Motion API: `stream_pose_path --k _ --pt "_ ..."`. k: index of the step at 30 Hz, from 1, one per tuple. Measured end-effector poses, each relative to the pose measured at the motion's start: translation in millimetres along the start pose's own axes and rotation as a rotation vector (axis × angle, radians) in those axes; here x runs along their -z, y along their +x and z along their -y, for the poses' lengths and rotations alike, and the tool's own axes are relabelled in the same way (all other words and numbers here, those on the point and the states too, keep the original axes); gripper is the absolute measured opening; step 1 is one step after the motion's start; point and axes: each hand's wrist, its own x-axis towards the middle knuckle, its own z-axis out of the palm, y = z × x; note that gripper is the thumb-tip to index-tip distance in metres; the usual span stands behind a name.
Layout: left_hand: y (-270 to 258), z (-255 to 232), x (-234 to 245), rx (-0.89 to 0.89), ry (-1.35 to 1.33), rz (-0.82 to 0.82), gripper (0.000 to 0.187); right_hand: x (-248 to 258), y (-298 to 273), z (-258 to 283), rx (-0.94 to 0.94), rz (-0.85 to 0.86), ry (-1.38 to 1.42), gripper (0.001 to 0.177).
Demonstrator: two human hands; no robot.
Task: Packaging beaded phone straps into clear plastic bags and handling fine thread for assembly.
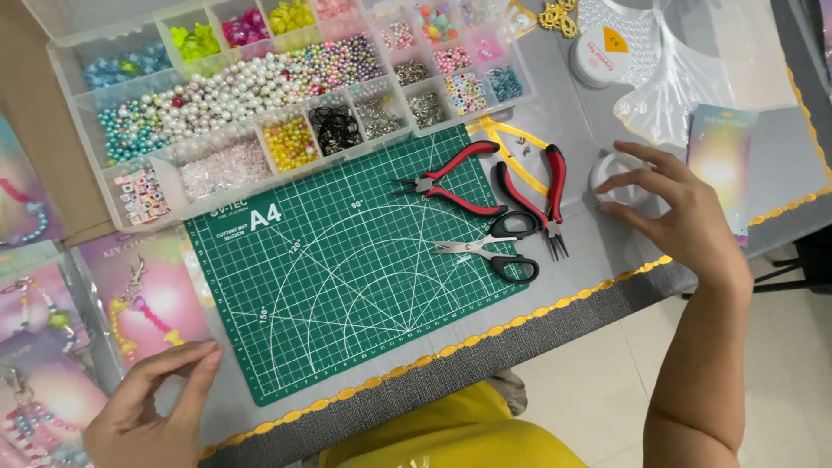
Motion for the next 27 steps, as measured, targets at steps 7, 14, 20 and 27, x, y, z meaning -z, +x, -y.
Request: stream_pose_path --k 7,14,20,27 --pt "5 -11 5 0.038 0.157 0.084 0.005 -9 -15 13 0.071 -0.171 -0.179 0.032" --pt "21 9 8 0.062 -0.097 0.075 0.011 -31 -25 106 0.311 0.160 0.011 0.016" --pt "25 16 15 0.124 -0.242 0.124 0.015 -47 -19 116 0.184 0.132 -0.295 0.046" --pt "28 13 20 0.079 -0.331 0.171 0.016 -69 -32 100 0.258 0.326 -0.362 0.052"
